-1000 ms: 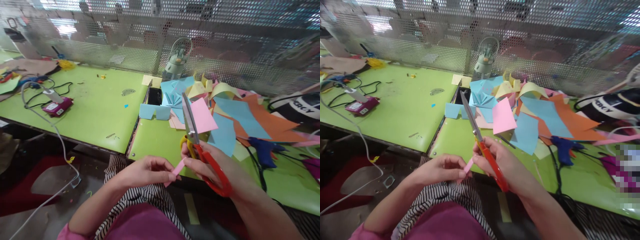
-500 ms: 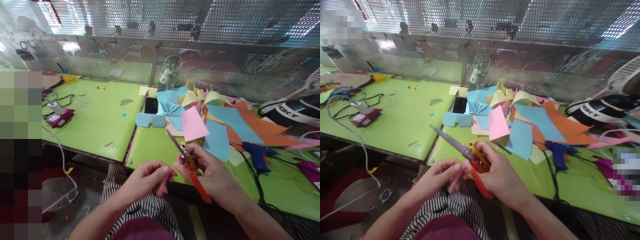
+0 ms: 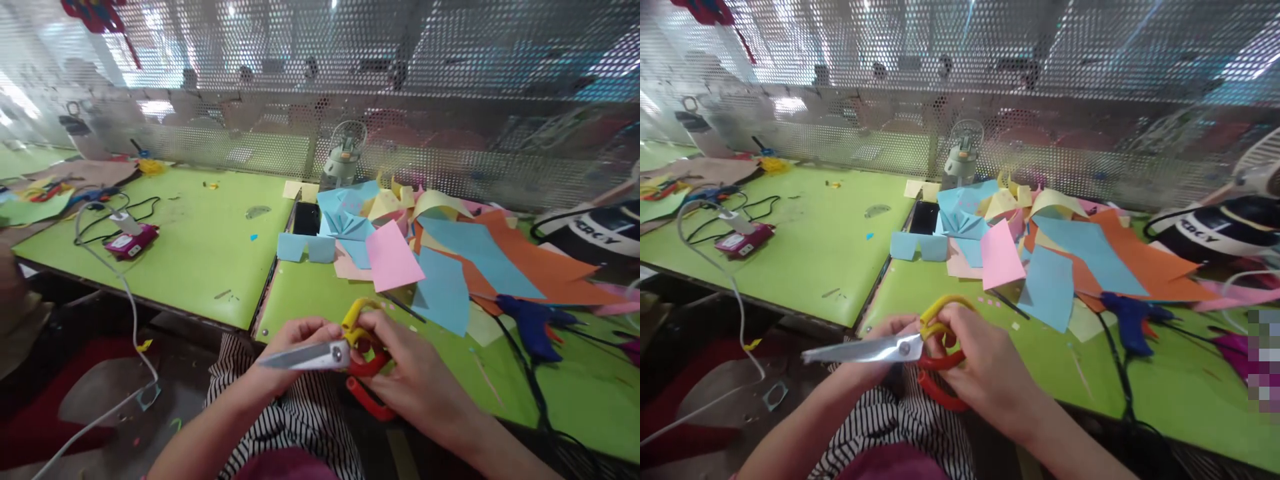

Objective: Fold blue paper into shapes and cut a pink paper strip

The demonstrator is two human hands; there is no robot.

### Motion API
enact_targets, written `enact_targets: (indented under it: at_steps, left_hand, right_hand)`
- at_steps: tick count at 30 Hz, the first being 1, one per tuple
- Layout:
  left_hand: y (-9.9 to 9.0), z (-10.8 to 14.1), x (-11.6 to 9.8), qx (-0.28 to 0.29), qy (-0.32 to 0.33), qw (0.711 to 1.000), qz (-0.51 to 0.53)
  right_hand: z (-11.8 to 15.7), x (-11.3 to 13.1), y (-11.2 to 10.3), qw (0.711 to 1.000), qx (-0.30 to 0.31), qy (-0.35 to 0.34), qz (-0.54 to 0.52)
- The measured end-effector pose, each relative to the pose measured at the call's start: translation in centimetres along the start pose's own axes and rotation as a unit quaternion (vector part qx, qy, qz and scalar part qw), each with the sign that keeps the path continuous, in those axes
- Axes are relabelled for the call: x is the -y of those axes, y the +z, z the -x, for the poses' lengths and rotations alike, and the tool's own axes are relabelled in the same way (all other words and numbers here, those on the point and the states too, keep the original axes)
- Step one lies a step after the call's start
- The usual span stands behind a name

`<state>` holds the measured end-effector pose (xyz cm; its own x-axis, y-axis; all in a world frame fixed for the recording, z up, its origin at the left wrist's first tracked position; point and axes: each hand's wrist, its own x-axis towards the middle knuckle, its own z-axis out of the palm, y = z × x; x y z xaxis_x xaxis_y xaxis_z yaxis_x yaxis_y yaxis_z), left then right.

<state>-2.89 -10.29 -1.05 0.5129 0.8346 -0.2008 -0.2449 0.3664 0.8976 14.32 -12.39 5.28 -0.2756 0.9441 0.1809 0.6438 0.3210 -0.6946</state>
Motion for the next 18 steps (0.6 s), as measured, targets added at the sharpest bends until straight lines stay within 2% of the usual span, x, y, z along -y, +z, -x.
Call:
enact_targets:
  at_steps: [3,7,9,13,18]
  left_hand:
    - [-0.1,-0.9,0.5,0.007,-0.037,0.998,0.046]
    - [-0.3,-1.1,0.8,0.004,-0.039,0.997,0.073]
    - [-0.4,-1.1,0.7,-0.006,-0.034,0.995,0.089]
    - [-0.2,-1.0,0.2,-0.021,-0.015,0.992,0.125]
    - [0.3,-1.0,-0.5,-0.024,0.004,0.986,0.168]
  right_hand:
    - [0.2,-0.7,0.6,0.997,0.003,-0.055,0.049]
    - [1.0,-1.4,0.7,0.996,0.000,-0.064,0.060]
    - [1.8,-1.7,0.9,0.998,-0.008,-0.026,0.054]
    - [4.1,-2.6,1.4,0.992,-0.029,0.108,0.053]
    - [6.7,-4.7,1.4,0.973,-0.096,0.174,0.122]
